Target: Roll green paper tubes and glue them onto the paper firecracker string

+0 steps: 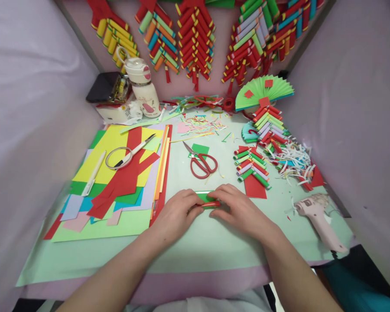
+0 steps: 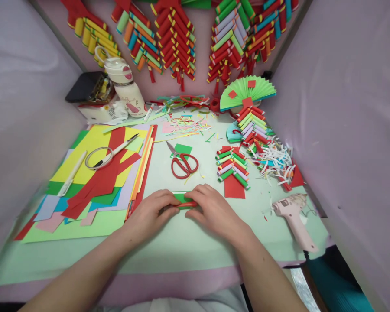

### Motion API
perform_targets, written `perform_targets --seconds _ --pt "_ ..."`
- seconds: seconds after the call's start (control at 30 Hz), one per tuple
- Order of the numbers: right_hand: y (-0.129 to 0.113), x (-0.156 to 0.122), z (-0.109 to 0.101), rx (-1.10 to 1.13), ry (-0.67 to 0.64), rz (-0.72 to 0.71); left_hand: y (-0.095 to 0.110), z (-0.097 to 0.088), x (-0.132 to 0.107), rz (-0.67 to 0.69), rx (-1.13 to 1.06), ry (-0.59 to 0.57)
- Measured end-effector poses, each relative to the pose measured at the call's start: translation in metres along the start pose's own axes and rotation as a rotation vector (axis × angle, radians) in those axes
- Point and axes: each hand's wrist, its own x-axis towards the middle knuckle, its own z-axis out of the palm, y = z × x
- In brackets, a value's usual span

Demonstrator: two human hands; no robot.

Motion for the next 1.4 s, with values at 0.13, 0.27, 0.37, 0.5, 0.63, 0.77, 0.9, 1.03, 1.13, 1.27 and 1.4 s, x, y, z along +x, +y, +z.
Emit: perform_targets --seconds 0.13,0.27,0.37,0.5,0.63,0.77,0.9,1.03,1.13,1.27,1.4 --pt "0.002 -0.001 -0.002 0.029 0.011 0.009 0.002 0.002 -0.001 0.001 -0.006 0.035" --pt "0.002 -0.001 0.001 0.017 -0.003 0.036 0.004 0.006 0.001 -0.008 0.079 0.06" --pt "-0.001 -0.001 0.0 0.013 0.011 0.038 0.003 0.009 0.002 -0.005 0.141 0.072" --pt "-0.005 0.0 0.0 -0.05 0.048 -0.043 0.001 0.012 0.003 0.003 0.173 0.086" --pt "-0.004 0.001 0.005 -0.192 0.04 -0.059 0.002 0.012 0.003 0.001 0.19 0.093" --pt "-0.003 0.001 0.011 -0.246 0.053 -0.033 0.001 0.008 0.0 0.032 0.164 0.161" --pt "-0.003 0.0 0.013 -0.255 0.063 -0.011 -0.002 0.005 -0.003 0.107 0.2 0.115" --pt "-0.003 0.0 0.015 -0.263 0.069 0.014 -0.004 0.008 -0.001 0.103 0.25 0.076" --pt "-0.002 0.0 0.016 -0.273 0.064 0.034 -0.002 0.011 0.002 0.085 0.257 0.069" --pt "-0.005 0.0 0.015 -0.277 0.029 0.06 0.002 0.013 0.001 0.055 0.289 0.057" --pt "-0.011 -0.002 0.014 -0.291 -0.029 0.107 0.006 0.015 0.0 0.037 0.328 0.055"
